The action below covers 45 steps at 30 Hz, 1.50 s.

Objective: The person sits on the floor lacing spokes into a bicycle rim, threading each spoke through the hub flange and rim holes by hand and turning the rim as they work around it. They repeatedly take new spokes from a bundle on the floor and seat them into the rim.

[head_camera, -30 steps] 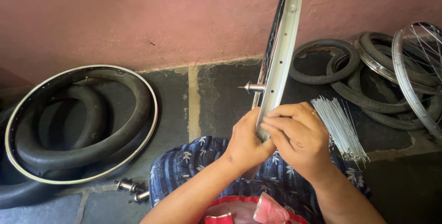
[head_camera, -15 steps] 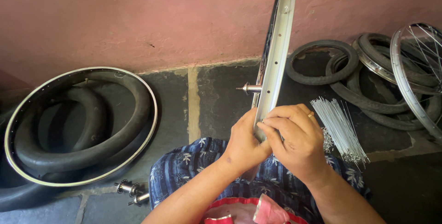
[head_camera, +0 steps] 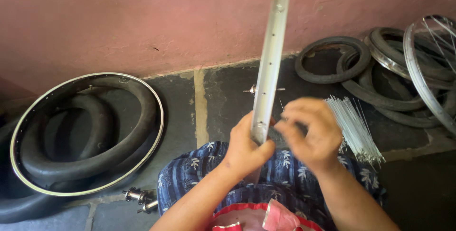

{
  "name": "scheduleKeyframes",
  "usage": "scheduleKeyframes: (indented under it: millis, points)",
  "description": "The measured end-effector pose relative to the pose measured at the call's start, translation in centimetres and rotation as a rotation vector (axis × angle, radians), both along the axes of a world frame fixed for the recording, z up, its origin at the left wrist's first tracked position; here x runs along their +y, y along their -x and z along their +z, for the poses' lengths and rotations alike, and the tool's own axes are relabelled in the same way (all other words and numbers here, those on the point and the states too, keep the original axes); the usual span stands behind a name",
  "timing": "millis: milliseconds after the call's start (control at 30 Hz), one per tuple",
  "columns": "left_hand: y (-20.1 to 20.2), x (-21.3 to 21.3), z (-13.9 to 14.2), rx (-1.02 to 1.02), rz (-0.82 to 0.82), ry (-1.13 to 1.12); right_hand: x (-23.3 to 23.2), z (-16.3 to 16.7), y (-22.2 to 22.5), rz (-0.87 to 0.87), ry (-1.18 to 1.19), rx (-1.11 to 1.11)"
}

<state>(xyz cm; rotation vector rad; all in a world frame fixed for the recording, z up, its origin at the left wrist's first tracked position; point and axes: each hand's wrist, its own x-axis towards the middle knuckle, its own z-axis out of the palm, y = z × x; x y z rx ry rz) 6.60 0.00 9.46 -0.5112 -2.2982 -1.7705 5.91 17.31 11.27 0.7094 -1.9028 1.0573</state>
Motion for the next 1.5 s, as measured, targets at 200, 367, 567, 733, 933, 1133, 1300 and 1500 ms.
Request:
scheduleKeyframes:
  millis: [200, 367, 567, 733, 933, 1133, 1300, 1500]
  points:
    - [-0.4, -0.9, -0.8, 0.075, -0.023, -0.105, 2.7, -10.5, 9.4, -0.341, 0.115, -0.488]
    - [-1.0, -0.2, -0.6, -0.021, -0.014, -0.089, 0.6, -18.6, 12.8, -0.564, -0.355, -0.617]
    - [-0.6, -0.4, -0.3, -0.041, -0.019, -0.037, -0.9, -21.4, 15.5, -0.7, -0.523, -0.418]
    - [0.3, -0.3, -0.2, 0.087, -0.022, -0.105, -0.5, -21.9, 15.8, -0.733, -0.439, -0.363]
    - [0.7, 0.4, -0.1, -0.032, -0.034, -0.095, 0.6, -21.7, 15.7, -0.623, -0.111, -0.293]
    - [4.5, 0.6, 0.5, 0.049, -0.04, -0.067, -1.7, -21.6, 13.7, -0.177, 0.441, -0.548]
    - [11.1, 0.7, 1.4, 0.246, 0.195, 0.043, -3.0, -21.8, 11.3, 0.205, 0.934, -0.873]
    - [9.7, 1.1, -0.8, -0.019, 0.143, -0.035, -2.4, -21.1, 12.1, 0.187, 0.972, -1.119]
